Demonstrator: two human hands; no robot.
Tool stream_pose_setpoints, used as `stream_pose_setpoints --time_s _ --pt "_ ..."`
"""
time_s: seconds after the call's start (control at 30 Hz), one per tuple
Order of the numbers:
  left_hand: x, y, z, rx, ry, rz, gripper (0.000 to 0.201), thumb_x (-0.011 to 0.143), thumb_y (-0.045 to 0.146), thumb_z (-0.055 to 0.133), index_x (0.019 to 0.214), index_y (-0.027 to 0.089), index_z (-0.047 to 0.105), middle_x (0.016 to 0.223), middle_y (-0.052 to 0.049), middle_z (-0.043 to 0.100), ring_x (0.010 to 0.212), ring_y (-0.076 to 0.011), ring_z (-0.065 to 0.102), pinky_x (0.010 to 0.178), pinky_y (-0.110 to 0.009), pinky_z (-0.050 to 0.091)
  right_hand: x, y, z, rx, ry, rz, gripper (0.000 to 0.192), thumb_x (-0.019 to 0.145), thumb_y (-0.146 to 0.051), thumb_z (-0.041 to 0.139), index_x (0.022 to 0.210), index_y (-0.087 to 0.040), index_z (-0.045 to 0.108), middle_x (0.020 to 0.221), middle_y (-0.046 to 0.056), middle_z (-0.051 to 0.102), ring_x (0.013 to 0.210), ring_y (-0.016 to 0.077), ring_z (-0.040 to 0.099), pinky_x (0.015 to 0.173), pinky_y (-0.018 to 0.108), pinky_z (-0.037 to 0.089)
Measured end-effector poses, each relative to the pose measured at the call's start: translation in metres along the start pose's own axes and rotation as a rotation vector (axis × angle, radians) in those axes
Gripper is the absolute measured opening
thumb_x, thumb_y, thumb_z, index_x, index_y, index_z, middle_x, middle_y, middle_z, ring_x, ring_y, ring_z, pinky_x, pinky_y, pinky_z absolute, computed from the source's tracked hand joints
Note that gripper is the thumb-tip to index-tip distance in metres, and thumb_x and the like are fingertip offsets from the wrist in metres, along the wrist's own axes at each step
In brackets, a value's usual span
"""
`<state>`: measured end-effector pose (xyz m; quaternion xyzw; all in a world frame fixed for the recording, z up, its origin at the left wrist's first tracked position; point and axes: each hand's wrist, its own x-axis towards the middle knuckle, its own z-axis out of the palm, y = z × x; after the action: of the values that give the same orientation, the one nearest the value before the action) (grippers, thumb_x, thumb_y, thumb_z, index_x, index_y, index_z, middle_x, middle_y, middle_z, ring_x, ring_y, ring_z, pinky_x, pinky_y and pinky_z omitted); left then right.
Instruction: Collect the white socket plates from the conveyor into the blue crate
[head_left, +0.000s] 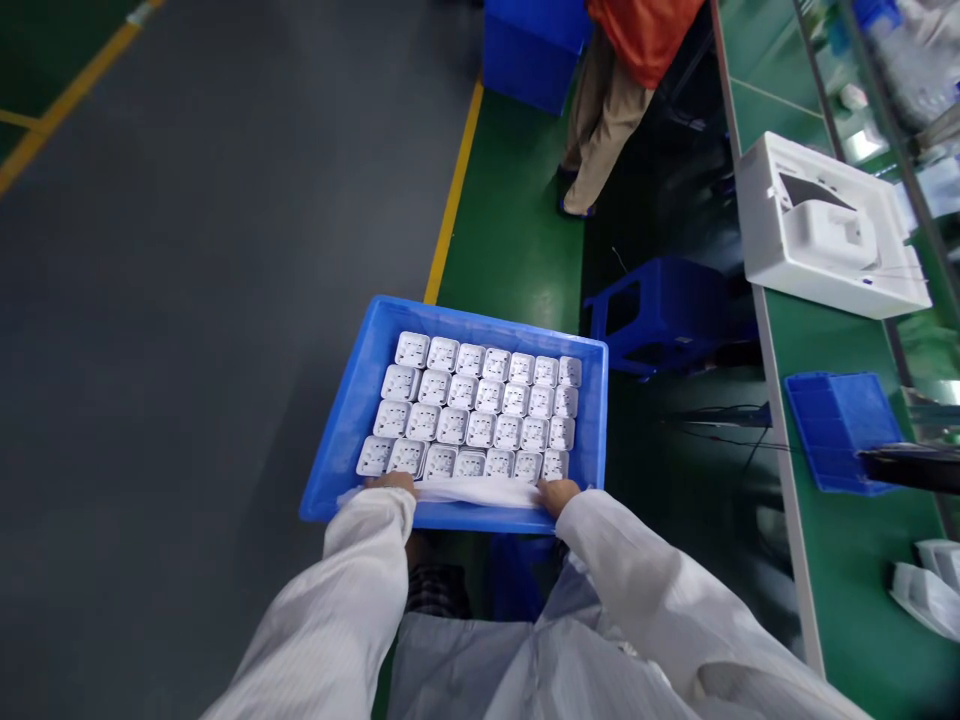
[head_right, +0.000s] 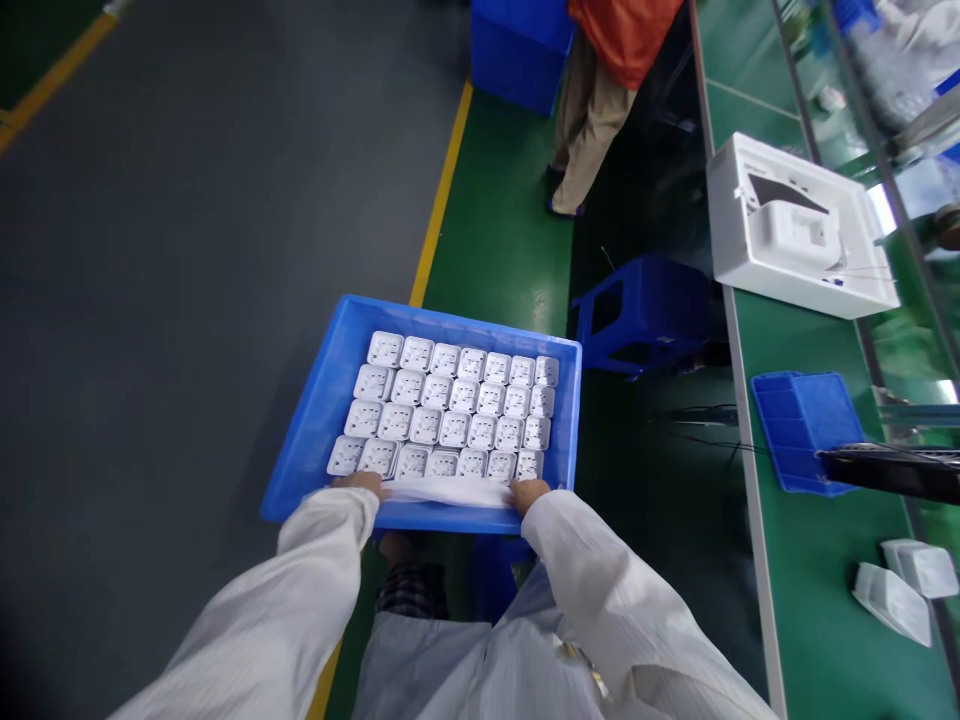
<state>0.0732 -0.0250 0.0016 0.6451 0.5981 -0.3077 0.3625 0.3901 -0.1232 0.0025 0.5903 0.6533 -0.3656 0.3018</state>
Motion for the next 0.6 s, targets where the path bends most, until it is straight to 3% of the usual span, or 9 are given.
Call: stream_pose_setpoints --time_s 0.13,0.27,0.4,0.47,0.6 --pt "-0.005 -0.008 -0.001 0.082 -0.087 -0.055 0.036 0.087 0.037 0.054 0.114 0.014 0.055 0.116 -0.009 0.056 0.104 -0.0222 0.055 0.088 -0.045 0.047 -0.008 0.003 -0.003 -0.01 0.025 -0.076 0.042 0.089 -0.032 0.048 0.128 -0.016 0.045 0.107 0.014 0.063 0.096 0.0245 0.061 0.08 0.034 0.046" --pt "-0.021 -0.022 0.0 0.084 -0.056 0.013 0.048 0.086 0.044 0.052 0.124 0.016 0.048 0.132 -0.012 0.046 0.121 -0.027 0.045 0.101 -0.053 0.035 -0.027 0.012 -0.007 -0.019 0.066 -0.183 0.046 0.093 -0.036 0.042 0.136 -0.023 0.039 0.118 0.012 0.058 0.107 0.0244 0.054 0.089 0.037 0.041" --pt "-0.036 -0.029 0.0 0.061 -0.054 0.07 0.05 0.087 0.05 0.044 0.128 0.02 0.048 0.141 -0.011 0.041 0.13 -0.0302 0.034 0.106 -0.052 0.025 -0.038 0.015 -0.013 -0.049 0.108 -0.239 0.033 0.095 -0.032 0.035 0.119 -0.026 0.057 0.124 0.011 0.052 0.116 0.0274 0.044 0.095 0.044 0.036" --pt "-0.039 -0.029 -0.001 0.058 -0.056 0.076 0.04 0.09 0.044 0.041 0.12 0.023 0.055 0.137 -0.009 0.047 0.127 -0.0305 0.038 0.105 -0.052 0.026 -0.033 0.013 -0.014 -0.06 0.079 -0.271 0.03 0.093 -0.025 0.038 0.109 -0.023 0.063 0.116 0.011 0.056 0.111 0.0246 0.048 0.093 0.04 0.038" --pt "-0.032 -0.02 -0.002 0.089 -0.004 0.041 0.03 0.088 0.036 0.05 0.109 0.016 0.06 0.124 -0.009 0.053 0.118 -0.0278 0.047 0.099 -0.053 0.034 -0.019 0.007 -0.011 -0.061 0.003 -0.286 0.026 0.088 -0.016 0.043 0.101 -0.018 0.066 0.104 0.011 0.061 0.098 0.0216 0.056 0.082 0.032 0.045"
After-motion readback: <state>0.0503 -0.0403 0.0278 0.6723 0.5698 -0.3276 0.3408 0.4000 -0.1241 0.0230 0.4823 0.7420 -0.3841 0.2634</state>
